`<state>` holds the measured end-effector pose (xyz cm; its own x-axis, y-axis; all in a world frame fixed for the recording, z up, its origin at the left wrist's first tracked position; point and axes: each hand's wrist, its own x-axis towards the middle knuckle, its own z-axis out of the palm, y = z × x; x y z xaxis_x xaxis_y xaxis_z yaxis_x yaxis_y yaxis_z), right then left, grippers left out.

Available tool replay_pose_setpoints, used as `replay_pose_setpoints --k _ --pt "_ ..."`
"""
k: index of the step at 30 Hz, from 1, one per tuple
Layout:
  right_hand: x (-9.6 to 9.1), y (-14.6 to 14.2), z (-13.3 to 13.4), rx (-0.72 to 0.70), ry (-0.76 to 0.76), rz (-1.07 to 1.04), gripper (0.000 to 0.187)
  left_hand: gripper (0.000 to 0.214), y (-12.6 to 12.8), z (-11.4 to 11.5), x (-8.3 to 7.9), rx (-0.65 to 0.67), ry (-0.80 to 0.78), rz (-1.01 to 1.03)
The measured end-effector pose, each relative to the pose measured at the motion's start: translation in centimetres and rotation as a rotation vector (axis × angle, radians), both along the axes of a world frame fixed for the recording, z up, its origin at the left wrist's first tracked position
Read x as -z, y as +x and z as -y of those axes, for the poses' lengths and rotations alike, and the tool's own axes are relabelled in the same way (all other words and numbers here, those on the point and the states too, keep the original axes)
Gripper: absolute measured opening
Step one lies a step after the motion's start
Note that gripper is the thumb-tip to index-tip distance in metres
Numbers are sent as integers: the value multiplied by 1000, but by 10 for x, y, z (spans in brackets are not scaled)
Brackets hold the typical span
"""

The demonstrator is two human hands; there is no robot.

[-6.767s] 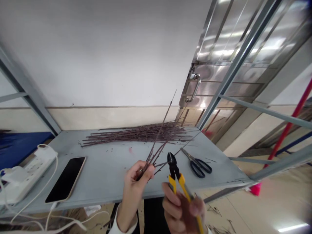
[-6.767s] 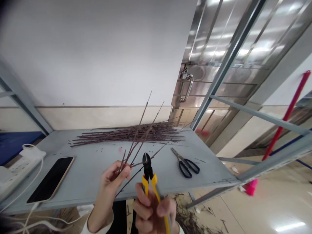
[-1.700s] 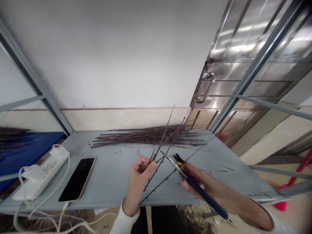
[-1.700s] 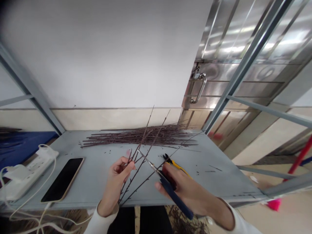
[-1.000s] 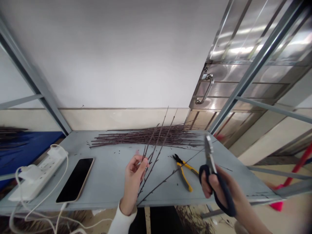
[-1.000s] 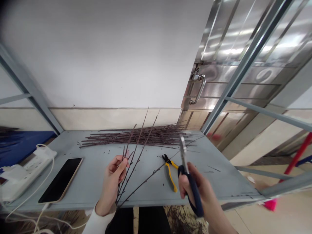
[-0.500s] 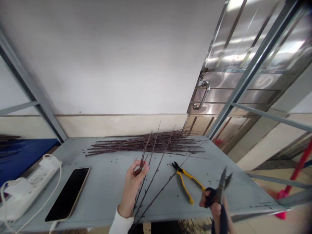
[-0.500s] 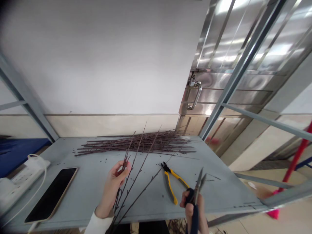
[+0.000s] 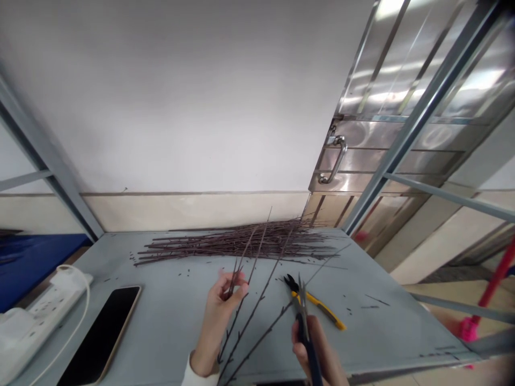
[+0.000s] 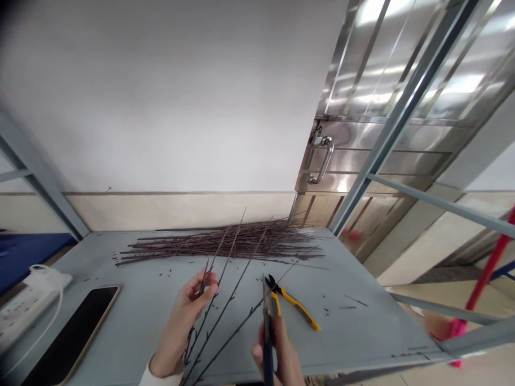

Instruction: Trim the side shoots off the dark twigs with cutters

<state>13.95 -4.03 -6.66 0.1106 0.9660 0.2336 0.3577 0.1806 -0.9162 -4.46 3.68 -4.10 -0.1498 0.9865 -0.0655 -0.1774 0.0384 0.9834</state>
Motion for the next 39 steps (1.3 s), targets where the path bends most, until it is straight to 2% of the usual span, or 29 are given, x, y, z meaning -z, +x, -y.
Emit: replay_pose_setpoints --k 7,12,19,28,33,39 --pt "-7 2 -8 -74 0 -24 39 32 1 3 -5 48 -25 -124" --pt "-8 5 -11 -70 -12 -56 42 28 4 10 -10 7 10 -139" --pt "-25 13 -17 -94 6 -48 39 29 5 18 -15 55 22 -209" --pt "-26 13 -20 25 49 -43 40 30 3 25 -18 91 32 -279" --pt "-31 15 -24 36 20 -39 36 30 3 29 -20 89 32 -281" --pt "-34 8 -19 111 25 -64 46 22 4 36 -25 58 94 -341"
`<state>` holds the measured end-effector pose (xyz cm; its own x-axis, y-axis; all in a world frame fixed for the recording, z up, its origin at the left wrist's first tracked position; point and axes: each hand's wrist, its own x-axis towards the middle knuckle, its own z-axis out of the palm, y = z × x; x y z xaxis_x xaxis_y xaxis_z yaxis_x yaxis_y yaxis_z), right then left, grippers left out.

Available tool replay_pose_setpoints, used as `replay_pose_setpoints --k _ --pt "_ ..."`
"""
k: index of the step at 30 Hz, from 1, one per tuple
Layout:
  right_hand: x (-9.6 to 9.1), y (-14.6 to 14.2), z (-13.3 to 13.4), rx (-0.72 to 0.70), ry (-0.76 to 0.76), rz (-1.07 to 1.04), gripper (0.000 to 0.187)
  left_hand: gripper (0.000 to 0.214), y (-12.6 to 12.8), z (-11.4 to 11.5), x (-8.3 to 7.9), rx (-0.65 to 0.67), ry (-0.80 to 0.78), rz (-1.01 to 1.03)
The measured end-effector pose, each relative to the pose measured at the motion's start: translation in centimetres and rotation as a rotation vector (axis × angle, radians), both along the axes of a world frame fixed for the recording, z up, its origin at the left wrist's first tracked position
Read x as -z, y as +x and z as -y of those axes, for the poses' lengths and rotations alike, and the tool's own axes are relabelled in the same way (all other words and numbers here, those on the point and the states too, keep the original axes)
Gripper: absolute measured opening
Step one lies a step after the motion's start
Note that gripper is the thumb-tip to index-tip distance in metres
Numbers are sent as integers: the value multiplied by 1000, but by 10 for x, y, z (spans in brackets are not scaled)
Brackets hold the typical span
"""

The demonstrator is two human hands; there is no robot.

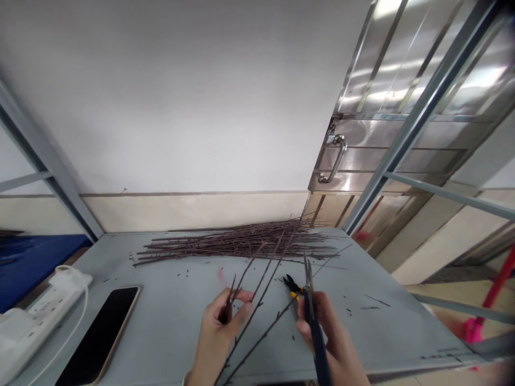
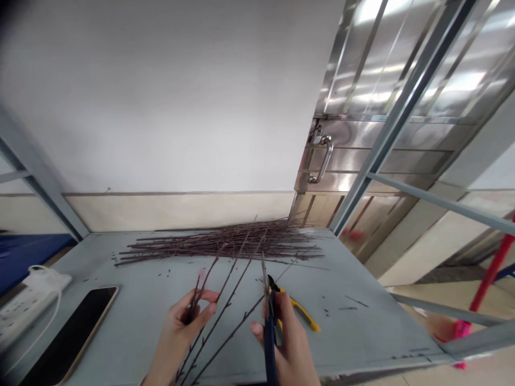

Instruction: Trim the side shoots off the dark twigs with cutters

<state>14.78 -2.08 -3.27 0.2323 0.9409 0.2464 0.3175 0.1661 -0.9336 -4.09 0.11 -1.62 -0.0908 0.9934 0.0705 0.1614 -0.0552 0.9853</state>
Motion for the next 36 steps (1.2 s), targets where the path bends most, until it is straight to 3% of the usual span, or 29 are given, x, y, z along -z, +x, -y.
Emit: replay_pose_setpoints --k 3,9,15,24,36 --pt "-2 -1 3 -4 21 28 51 17 1 7 -3 -21 82 -59" --pt "-15 -1 7 -73 76 61 41 11 6 16 -2 -26 229 -36" --pt "-17 -1 8 -64 83 93 39 12 4 17 2 17 256 -71" --pt "-2 1 6 -57 91 139 38 14 3 17 1 25 265 -127" --pt "0 1 4 -55 104 119 39 16 7 13 -2 -6 171 -128"
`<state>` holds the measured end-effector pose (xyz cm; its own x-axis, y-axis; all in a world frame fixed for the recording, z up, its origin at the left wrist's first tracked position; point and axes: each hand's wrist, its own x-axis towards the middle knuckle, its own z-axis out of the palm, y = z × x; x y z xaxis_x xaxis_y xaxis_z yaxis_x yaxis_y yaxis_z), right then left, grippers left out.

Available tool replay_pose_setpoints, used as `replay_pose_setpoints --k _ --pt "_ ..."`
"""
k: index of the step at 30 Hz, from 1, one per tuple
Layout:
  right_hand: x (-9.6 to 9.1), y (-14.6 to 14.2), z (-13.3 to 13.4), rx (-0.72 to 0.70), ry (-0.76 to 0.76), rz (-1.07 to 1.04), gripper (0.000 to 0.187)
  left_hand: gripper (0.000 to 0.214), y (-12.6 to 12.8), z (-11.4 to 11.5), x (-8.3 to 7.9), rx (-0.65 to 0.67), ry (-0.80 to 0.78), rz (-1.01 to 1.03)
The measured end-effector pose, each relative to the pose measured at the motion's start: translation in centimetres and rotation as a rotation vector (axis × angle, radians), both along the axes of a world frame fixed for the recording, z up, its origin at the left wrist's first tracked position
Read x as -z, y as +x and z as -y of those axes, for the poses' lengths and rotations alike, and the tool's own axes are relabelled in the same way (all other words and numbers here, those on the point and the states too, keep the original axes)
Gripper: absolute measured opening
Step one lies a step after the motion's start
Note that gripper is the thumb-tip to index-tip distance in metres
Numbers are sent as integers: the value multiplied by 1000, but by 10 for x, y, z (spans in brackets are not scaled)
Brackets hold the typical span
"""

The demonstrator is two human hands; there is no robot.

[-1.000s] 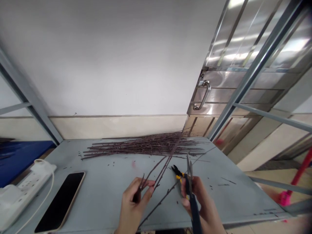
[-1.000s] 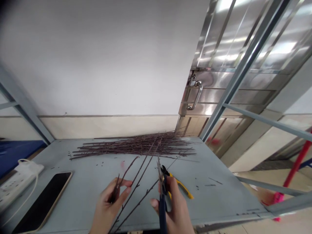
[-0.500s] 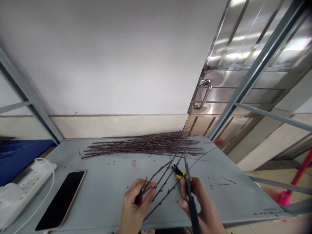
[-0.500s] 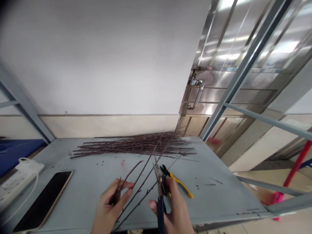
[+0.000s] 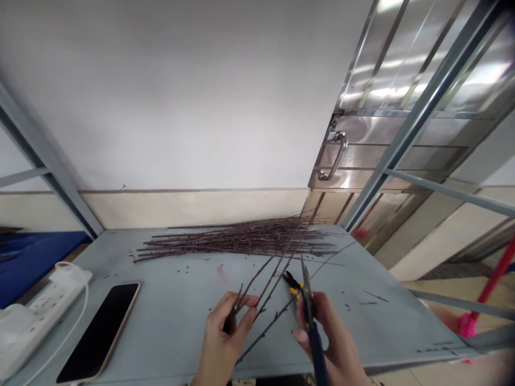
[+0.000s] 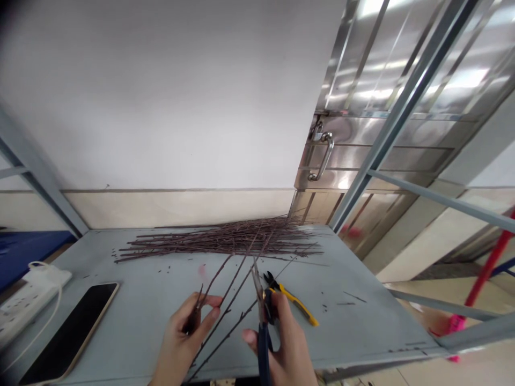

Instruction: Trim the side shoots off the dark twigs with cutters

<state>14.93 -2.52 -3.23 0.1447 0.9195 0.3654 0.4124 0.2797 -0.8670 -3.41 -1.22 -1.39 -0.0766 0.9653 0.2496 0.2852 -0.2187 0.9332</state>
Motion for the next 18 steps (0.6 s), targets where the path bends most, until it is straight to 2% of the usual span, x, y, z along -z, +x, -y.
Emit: replay_pose_setpoints --k 5,10,13,18 --pt "-19 -3 -1 26 -26 -46 33 21 -1 -4 0 -15 -84 39" --pt "-34 2 -3 56 -66 -77 31 25 -2 -18 8 -9 -133 64" --pt "-31 11 -5 48 -75 -62 32 27 -2 -28 11 -3 -156 74" --pt "-16 30 -9 -35 -72 64 27 29 -1 -35 7 18 -188 138"
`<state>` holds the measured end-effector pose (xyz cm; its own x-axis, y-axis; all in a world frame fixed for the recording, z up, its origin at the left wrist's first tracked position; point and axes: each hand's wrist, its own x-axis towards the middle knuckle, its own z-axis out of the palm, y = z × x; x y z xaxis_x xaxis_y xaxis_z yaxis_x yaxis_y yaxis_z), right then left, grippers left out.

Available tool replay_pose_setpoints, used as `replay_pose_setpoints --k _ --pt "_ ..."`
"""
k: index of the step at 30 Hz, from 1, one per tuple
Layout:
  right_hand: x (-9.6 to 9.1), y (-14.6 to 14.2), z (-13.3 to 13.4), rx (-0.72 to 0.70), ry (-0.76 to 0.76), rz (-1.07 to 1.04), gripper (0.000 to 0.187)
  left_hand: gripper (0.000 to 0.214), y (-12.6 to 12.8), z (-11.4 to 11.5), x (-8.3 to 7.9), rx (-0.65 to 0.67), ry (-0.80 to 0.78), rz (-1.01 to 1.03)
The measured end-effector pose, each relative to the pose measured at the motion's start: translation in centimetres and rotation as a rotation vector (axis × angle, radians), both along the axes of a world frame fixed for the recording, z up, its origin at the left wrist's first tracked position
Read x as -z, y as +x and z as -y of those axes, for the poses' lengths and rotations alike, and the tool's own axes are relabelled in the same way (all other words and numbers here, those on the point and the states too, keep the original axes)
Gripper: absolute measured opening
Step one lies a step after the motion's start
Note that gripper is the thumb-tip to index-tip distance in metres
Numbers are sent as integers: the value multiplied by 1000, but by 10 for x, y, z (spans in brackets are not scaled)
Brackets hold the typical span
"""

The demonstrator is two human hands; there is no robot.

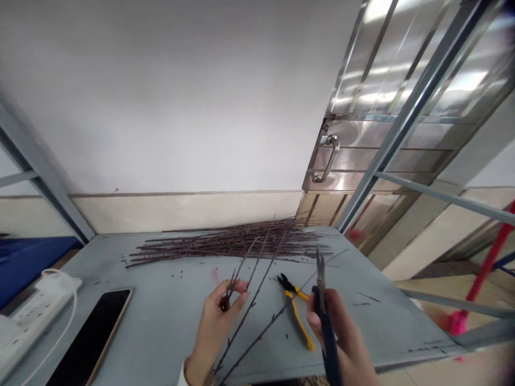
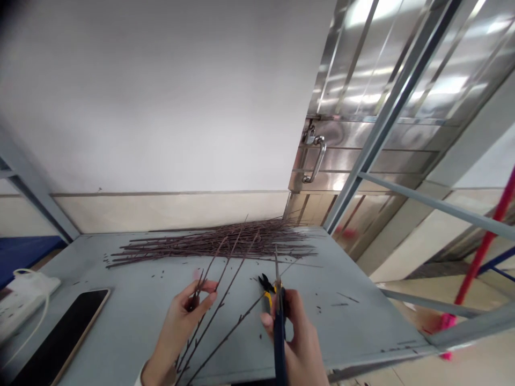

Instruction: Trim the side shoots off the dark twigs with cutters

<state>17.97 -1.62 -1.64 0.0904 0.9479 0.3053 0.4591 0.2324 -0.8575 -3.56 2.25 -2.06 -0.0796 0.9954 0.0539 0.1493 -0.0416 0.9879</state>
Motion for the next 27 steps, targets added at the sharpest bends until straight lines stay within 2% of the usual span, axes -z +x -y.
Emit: replay_pose_setpoints --k 5,13,18,27 --pt "2 7 -5 -39 22 51 29 31 -4 4 2 87 -54 86" --pt "-22 15 -21 -148 89 150 30 37 -8 14 0 117 -112 196" --pt "-32 21 -23 -250 41 136 30 38 -8 16 -1 129 -86 181" --pt "-76 22 -35 -465 -90 218 33 32 -6 19 -5 85 -83 191"
